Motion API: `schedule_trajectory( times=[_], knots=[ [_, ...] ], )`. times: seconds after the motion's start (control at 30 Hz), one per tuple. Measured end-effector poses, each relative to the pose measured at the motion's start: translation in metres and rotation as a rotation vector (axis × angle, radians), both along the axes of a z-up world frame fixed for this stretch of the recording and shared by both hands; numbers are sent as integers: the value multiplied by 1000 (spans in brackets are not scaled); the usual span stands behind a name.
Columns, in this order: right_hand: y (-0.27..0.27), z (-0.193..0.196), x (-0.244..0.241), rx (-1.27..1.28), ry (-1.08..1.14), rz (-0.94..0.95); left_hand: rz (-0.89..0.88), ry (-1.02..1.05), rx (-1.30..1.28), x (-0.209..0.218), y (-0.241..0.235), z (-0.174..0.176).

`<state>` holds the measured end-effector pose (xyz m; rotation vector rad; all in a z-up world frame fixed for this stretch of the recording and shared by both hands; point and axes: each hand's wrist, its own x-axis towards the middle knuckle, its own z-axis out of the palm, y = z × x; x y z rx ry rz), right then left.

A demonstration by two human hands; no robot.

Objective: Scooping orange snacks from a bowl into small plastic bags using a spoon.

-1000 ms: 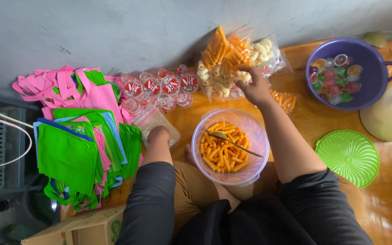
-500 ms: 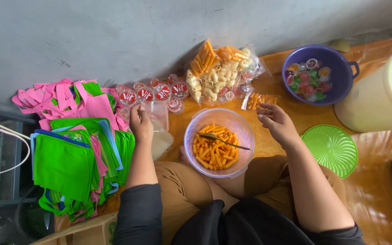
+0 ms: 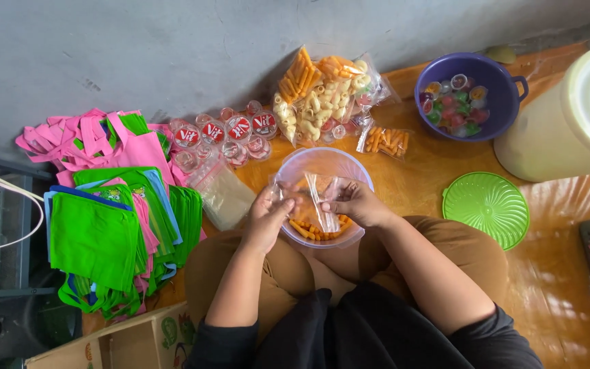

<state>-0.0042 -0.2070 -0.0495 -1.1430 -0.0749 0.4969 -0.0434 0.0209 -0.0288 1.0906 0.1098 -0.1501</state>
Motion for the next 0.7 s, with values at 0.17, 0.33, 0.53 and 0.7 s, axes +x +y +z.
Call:
schedule_trajectory(
  times=[0.17,0.33,0.53,0.7],
  knots=[
    [-6,-17,9,-187,62,-118,201,37,314,12,5,-26],
    [-9,5,14,-414,-125,-154,241,102,719,22,3,-40],
    [-28,-2,24,-346,5,-228,144,-9,674,19,1,-26],
    [-33,-3,26,-240,-9,-258,310,-2,806,23,6,-42]
  ],
)
